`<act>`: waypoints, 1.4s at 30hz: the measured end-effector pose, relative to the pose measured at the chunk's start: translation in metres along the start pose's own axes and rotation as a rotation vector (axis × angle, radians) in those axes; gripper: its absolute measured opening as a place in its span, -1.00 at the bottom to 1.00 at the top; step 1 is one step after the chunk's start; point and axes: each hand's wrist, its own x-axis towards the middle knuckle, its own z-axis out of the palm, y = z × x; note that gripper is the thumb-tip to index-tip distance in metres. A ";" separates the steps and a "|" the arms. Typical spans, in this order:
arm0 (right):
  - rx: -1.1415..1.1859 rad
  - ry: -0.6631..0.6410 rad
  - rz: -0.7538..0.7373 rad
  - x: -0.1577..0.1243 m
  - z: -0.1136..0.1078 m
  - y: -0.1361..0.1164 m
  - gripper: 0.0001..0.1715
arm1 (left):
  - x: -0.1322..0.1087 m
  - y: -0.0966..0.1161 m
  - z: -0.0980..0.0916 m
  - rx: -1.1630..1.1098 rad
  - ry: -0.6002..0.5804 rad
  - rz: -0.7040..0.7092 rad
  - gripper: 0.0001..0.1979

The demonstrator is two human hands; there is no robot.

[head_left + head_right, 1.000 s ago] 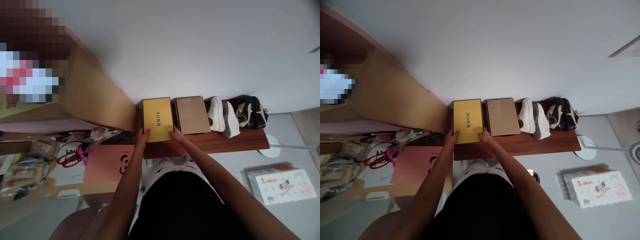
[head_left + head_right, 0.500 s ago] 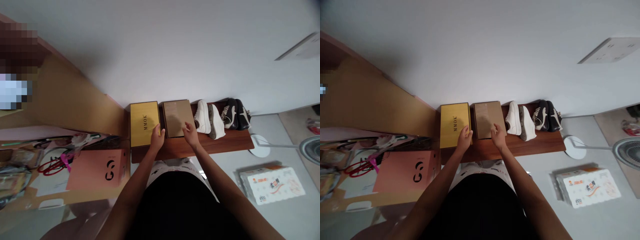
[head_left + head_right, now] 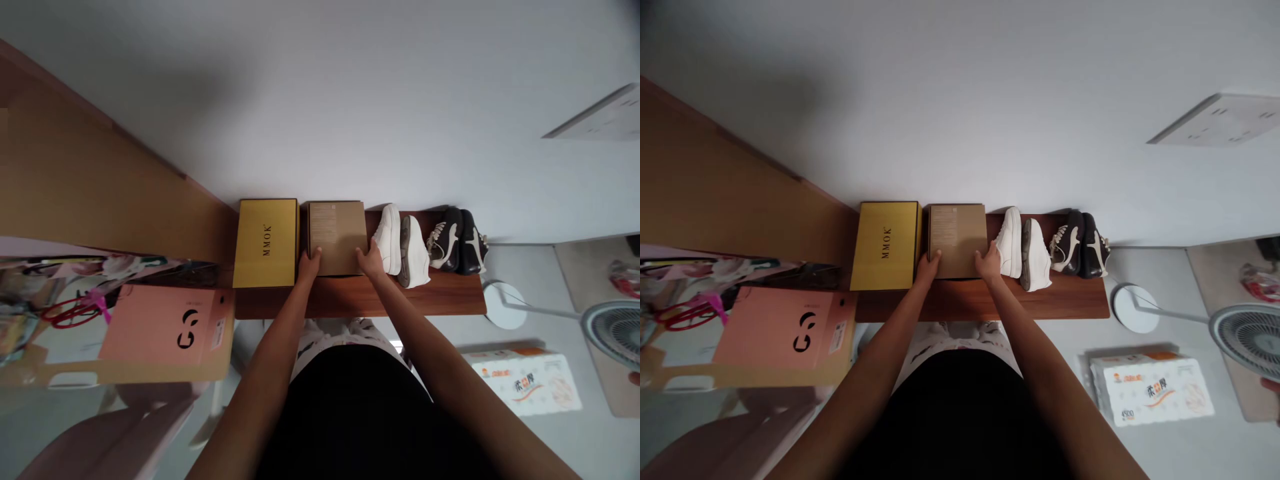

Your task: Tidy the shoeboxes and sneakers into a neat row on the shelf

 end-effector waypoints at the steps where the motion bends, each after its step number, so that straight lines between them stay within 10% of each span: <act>1: 0.002 -0.032 0.043 0.001 0.002 0.000 -0.20 | -0.001 -0.002 0.000 -0.002 0.000 -0.016 -0.48; 23: 0.554 -0.270 0.127 -0.031 -0.015 0.020 -0.19 | -0.085 0.020 -0.040 -0.209 0.040 0.193 -0.58; 28: 0.556 -0.265 0.091 -0.042 -0.001 0.014 -0.07 | -0.093 0.019 -0.042 -0.489 -0.156 0.035 -0.46; 42: 0.613 -0.501 0.014 -0.100 -0.010 -0.036 0.00 | -0.100 0.020 -0.032 -0.305 -0.059 0.208 -0.38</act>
